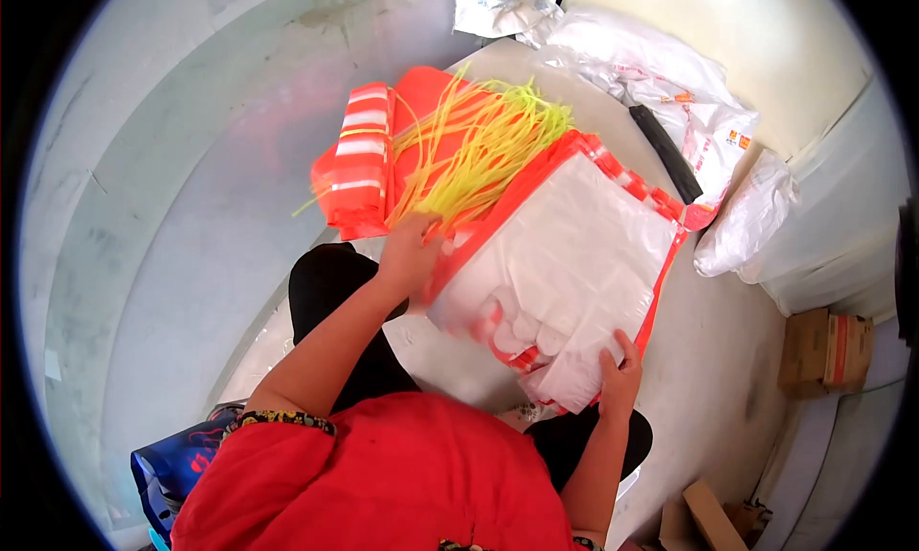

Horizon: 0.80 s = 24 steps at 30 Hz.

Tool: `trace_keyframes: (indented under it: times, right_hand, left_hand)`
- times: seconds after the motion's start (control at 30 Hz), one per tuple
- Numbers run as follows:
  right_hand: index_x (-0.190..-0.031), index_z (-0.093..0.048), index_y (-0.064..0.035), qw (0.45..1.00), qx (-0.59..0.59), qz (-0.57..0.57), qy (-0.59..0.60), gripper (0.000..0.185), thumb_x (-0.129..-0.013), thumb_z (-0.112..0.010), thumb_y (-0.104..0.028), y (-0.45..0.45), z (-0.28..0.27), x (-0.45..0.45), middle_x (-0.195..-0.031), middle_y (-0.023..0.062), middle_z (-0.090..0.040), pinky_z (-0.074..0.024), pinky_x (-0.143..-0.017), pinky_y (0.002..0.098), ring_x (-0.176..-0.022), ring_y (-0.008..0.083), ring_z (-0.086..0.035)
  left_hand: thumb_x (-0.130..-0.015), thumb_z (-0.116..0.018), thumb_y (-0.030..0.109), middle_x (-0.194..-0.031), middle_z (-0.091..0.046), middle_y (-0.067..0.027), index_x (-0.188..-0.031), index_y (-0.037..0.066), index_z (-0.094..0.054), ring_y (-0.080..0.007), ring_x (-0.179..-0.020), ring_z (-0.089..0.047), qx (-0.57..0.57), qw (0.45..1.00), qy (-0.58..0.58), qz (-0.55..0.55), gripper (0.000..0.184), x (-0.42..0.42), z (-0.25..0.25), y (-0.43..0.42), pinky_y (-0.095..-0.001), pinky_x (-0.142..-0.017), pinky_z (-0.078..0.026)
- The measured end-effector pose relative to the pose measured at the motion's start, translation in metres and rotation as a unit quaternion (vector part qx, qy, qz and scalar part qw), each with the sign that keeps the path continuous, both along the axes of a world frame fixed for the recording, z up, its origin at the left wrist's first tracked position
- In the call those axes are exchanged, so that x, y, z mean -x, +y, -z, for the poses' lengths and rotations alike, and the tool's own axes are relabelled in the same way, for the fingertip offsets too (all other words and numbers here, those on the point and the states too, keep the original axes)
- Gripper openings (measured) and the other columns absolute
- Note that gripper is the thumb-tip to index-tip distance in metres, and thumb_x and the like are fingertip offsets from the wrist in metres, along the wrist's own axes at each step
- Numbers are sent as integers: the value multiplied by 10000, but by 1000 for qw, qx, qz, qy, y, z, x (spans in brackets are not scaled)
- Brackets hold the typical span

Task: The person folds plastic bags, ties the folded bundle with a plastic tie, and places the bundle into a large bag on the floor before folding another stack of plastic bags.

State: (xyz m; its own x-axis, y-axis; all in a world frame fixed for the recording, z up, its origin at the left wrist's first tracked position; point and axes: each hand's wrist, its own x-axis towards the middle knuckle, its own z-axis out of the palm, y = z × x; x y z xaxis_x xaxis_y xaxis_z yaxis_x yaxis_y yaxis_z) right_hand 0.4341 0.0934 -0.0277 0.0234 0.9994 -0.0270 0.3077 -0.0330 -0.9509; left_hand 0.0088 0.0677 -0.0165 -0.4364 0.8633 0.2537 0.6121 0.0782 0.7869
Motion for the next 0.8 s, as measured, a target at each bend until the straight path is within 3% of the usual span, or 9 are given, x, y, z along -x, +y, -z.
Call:
trace_keyframes:
  times: [0.1,0.2,0.37,0.47,0.7,0.8]
  right_hand:
    - [-1340,-655,2,1000,1,1,10,488,-855,-705,-19,3,4,-2,-1355,141,-614,-435,-1093,372,-1269,264,-571]
    - [-1341,-649,19,1000,6,0,17,489,-855,-698,-3,3,3,-2,-1365,150,-615,-432,-1105,370,-1285,266,-569]
    - [-1425,-562,59,999,28,-19,10,517,-919,-662,32,2,3,-7,-1422,131,-581,-436,-1107,339,-1294,227,-558]
    - [-1348,-645,23,998,29,7,53,492,-859,-691,14,0,3,-4,-1374,143,-624,-434,-1109,372,-1289,256,-573]
    - [-1363,-634,34,996,57,24,62,509,-859,-697,7,-1,0,-1,-1386,147,-619,-440,-1103,370,-1289,255,-573]
    - [-1364,-631,39,996,55,24,60,510,-860,-698,0,-1,4,-5,-1386,147,-619,-440,-1103,373,-1288,256,-573]
  left_hand:
    - [-919,-688,165,-1302,-651,-199,-1272,3,-680,-385,-1242,-570,-20,994,97,-36,389,14,13,14,-456,-1058,-471]
    - [-904,-715,157,-1356,-622,-177,-1276,31,-693,-394,-1253,-546,13,991,130,-35,393,22,23,30,-452,-1091,-445]
    - [-906,-721,206,-1383,-621,-162,-1276,42,-697,-383,-1265,-542,52,991,122,-21,406,26,34,46,-454,-1095,-445]
    - [-913,-716,212,-1381,-621,-169,-1262,35,-701,-381,-1262,-545,44,992,118,-20,392,25,32,46,-455,-1097,-444]
    - [-959,-681,248,-1418,-574,-235,-1334,-11,-623,-400,-1307,-521,22,993,106,-43,459,42,15,68,-475,-1124,-420]
    - [-996,-633,307,-1449,-548,-248,-1381,-26,-579,-410,-1355,-490,33,985,160,-56,512,59,32,97,-480,-1152,-395]
